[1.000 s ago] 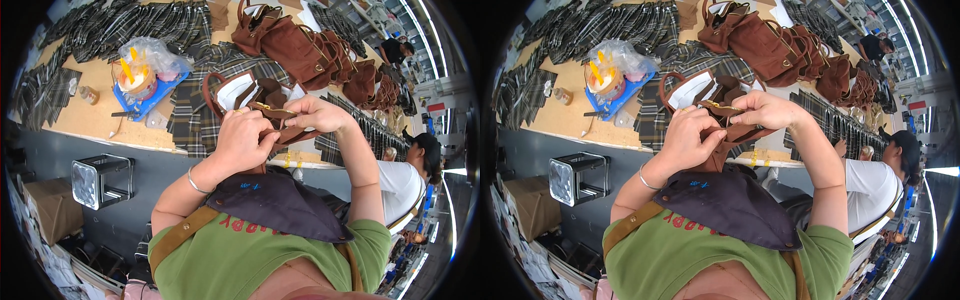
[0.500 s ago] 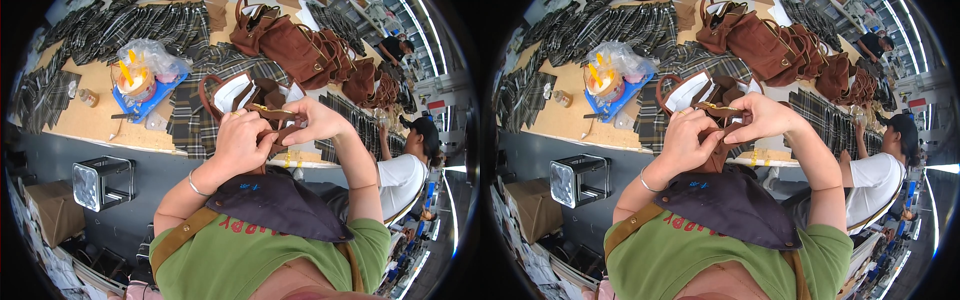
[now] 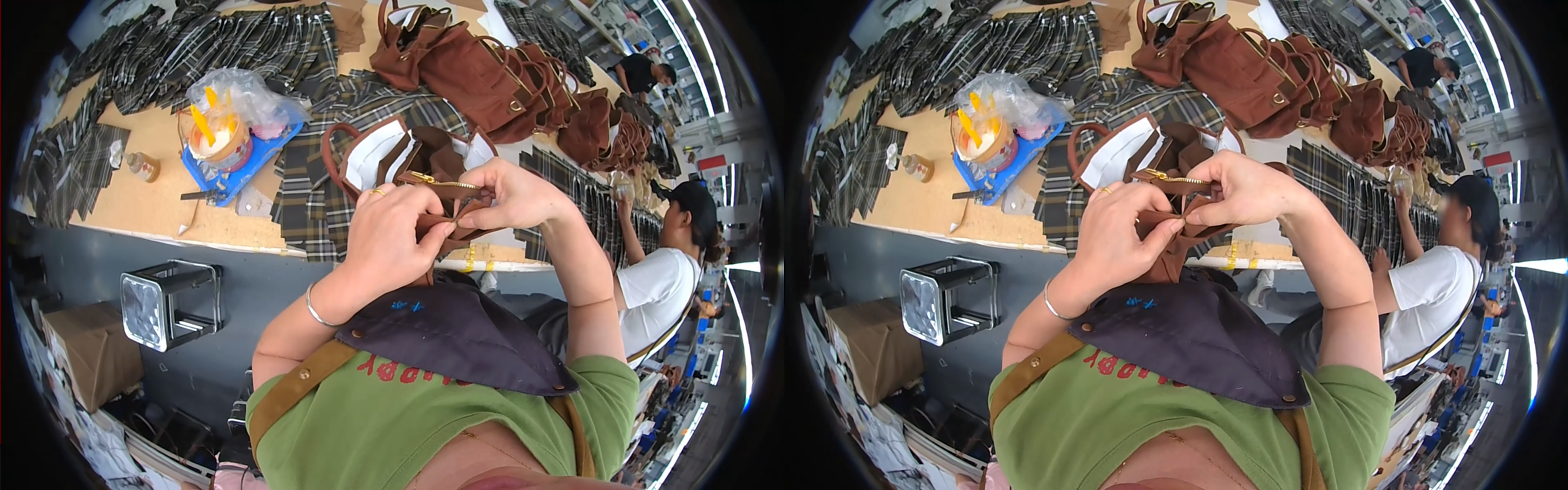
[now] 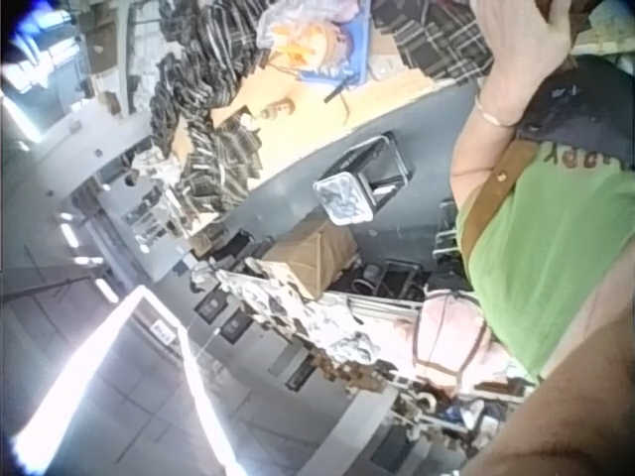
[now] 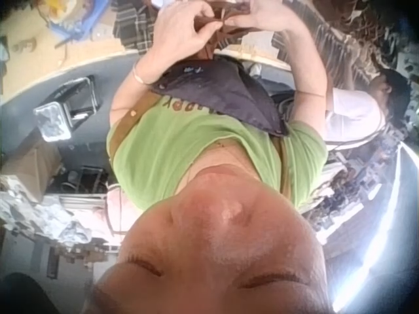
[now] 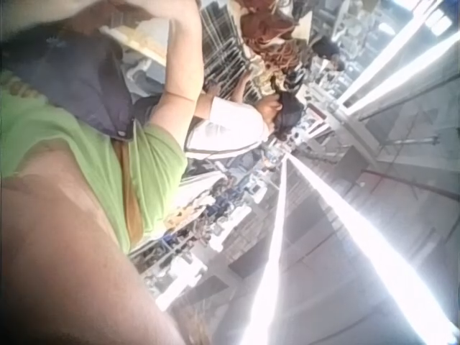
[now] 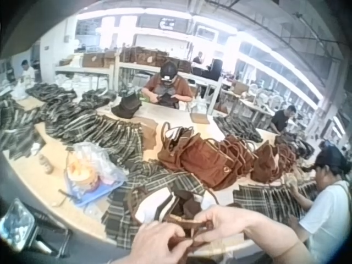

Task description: Inspecting, adjusting linings, and finishing assembly of brown leather bags.

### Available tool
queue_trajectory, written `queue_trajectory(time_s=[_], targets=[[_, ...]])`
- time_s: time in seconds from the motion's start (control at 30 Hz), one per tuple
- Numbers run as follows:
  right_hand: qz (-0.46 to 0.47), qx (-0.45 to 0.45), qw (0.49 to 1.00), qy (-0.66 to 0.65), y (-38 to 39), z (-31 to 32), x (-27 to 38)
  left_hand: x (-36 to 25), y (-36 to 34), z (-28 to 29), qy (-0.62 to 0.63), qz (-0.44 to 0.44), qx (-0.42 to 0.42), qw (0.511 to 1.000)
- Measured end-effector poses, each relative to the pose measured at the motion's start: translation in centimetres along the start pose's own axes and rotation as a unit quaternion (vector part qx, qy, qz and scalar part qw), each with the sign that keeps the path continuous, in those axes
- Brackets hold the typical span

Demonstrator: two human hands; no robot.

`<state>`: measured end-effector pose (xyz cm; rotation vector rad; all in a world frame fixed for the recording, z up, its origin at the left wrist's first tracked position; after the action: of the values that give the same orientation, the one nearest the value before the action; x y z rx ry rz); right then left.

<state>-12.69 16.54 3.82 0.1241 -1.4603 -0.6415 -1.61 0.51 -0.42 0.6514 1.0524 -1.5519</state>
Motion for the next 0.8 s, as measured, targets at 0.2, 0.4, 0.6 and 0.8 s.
queue_trajectory(time_s=[0.2, 0.4, 0.6, 0.8], targets=[[-0.004, -0.015, 0.999, 0.050, -0.3, -0.1, -0.4, 0.0, -0.5, 0.5, 0.009, -0.100, -0.028, 0.995], [0.005, -0.036, 0.995, 0.097, -0.6, 0.0, -0.4, 0.4, -0.7, 0.9, 0.001, -0.062, 0.041, 0.997], [0.024, -0.047, 0.986, 0.160, -0.9, -0.1, -0.1, 0.4, -0.5, 0.9, 0.059, -0.041, 0.007, 0.997], [0.038, -0.066, 0.971, 0.227, -0.7, 0.0, 1.0, 1.0, -0.3, 0.2, 0.126, -0.012, 0.021, 0.992]])
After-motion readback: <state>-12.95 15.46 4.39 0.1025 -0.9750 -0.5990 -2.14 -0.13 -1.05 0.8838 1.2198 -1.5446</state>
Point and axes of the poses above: each hand's wrist, its own y-axis away from the middle knuckle, its own z-axis out of the back of the hand, x = y × z, the point moved 2 cm from there along -y, towards the middle knuckle, and after that the axes turned 5 degrees about y, right-handed, at the moved point
